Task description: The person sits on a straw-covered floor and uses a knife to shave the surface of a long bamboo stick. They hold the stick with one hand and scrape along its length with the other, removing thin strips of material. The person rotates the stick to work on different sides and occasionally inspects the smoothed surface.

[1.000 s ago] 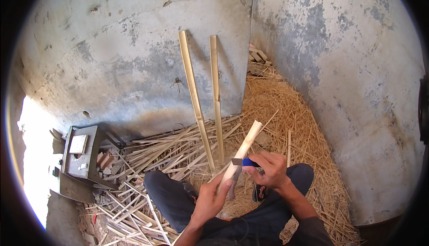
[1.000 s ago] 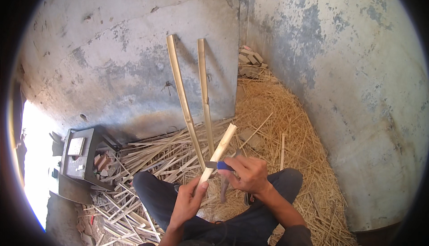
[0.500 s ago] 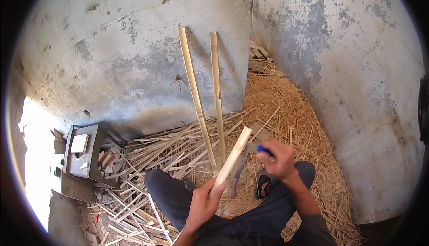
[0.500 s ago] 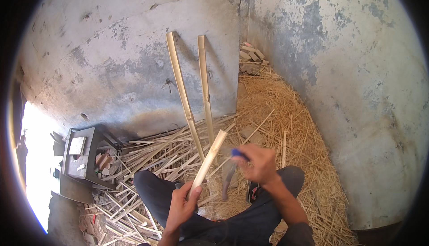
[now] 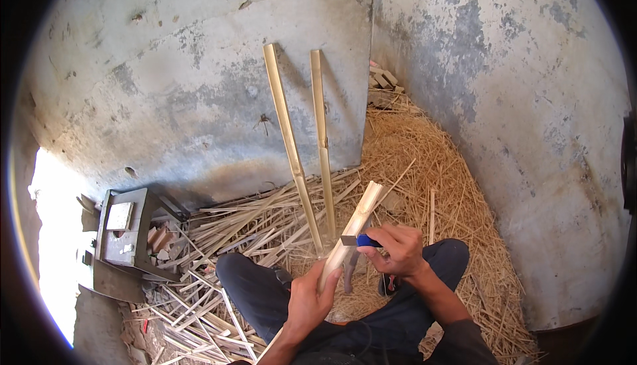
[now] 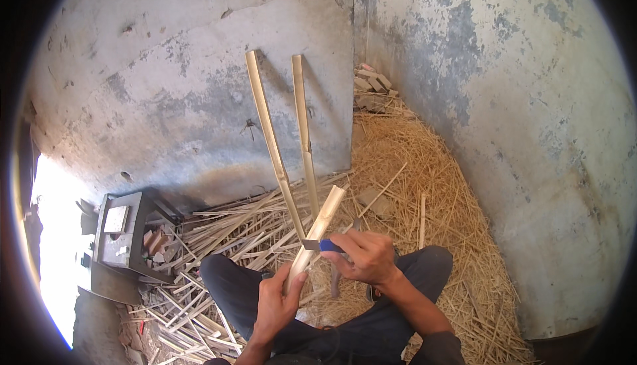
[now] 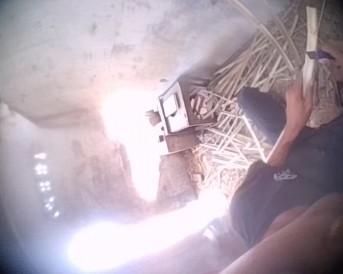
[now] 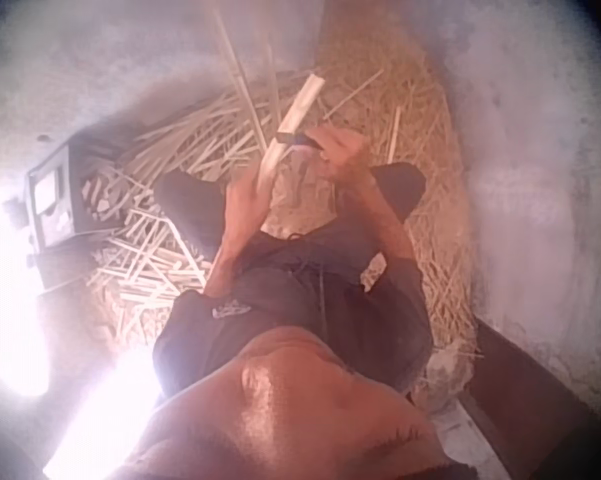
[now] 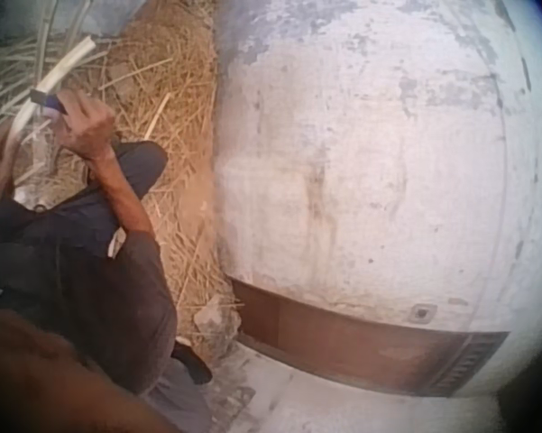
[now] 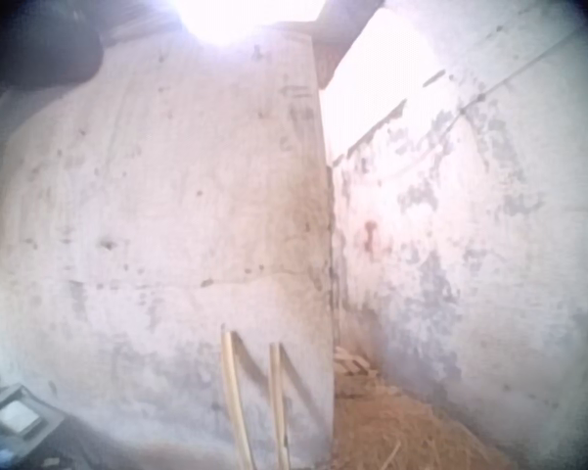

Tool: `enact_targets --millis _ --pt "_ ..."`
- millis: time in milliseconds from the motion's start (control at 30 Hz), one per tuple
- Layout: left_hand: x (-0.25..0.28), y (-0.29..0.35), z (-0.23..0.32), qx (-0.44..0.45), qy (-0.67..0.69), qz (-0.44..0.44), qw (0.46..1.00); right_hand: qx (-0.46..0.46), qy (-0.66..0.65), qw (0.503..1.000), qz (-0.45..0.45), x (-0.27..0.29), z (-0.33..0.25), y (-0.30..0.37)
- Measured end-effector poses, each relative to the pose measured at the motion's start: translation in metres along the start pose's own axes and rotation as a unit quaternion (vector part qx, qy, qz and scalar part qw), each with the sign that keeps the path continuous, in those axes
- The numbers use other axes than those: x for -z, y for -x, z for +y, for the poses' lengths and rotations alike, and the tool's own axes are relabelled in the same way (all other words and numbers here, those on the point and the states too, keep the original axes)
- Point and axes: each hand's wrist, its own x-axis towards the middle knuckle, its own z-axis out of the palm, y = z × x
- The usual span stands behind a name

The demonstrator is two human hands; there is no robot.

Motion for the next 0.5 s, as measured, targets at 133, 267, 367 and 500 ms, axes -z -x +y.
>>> enact_targets --millis 133,267,367,500 --pt "0.004 0.012 0.001 0.015 0.011 -0.011 1.000 -0.037 -0.017 0.991 0.129 0.001 0.027 -0.006" --pt "0.016 0.040 -0.012 0.039 0.013 -0.037 0.998 -0.253 0.033 0.947 0.194 0.050 0.085 -0.021" --pt "0.014 0.034 -0.015 0.047 0.007 -0.011 0.999 -0.168 -0.046 0.971 0.161 0.039 0.065 -0.017" --pt "0.005 0.016 -0.012 0.032 0.013 0.007 0.999 -0.046 -0.070 0.995 0.049 0.005 0.019 0.004"
